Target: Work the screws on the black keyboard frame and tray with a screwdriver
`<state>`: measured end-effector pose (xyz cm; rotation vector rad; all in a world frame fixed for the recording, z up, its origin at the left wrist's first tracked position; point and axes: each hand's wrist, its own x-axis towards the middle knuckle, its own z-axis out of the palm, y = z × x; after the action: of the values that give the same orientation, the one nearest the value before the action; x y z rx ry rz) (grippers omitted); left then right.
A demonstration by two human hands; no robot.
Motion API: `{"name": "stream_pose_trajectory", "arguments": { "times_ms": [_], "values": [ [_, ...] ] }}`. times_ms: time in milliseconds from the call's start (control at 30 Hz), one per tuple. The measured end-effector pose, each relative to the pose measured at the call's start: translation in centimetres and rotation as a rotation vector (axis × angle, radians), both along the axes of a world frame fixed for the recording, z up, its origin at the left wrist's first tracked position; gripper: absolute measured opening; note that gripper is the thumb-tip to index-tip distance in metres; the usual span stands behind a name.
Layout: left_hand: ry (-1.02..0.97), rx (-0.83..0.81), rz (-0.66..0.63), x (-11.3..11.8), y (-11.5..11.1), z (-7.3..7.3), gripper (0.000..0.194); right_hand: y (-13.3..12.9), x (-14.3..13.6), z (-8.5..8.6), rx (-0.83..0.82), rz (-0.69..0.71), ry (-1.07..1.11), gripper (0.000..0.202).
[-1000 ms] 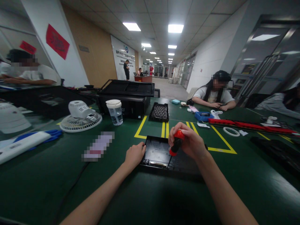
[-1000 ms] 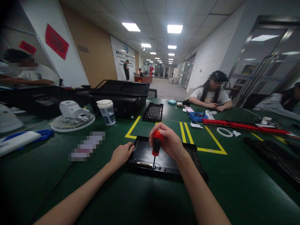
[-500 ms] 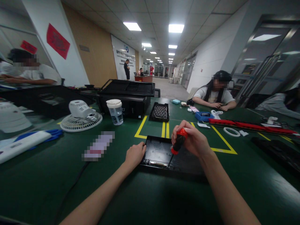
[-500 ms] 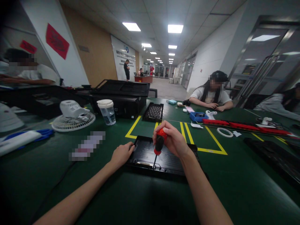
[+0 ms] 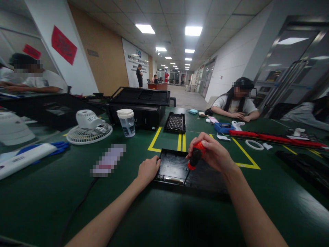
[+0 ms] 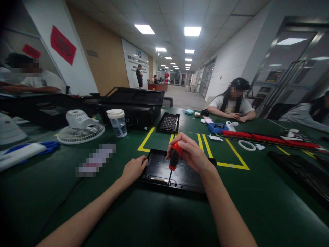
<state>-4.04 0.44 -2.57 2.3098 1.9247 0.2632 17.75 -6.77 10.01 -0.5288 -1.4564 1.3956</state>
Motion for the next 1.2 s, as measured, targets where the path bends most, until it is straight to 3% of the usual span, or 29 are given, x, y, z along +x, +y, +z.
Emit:
{"name": "stream_pose_trajectory", "arguments": {
  "times_ms": [1200],
  "values": [
    [0.016, 0.004, 0.002, 0.11, 0.02, -0.13, 0.039, -0.62, 0.4, 0.69, 0.056, -0.09, -0.16, 0.006]
  ]
}}
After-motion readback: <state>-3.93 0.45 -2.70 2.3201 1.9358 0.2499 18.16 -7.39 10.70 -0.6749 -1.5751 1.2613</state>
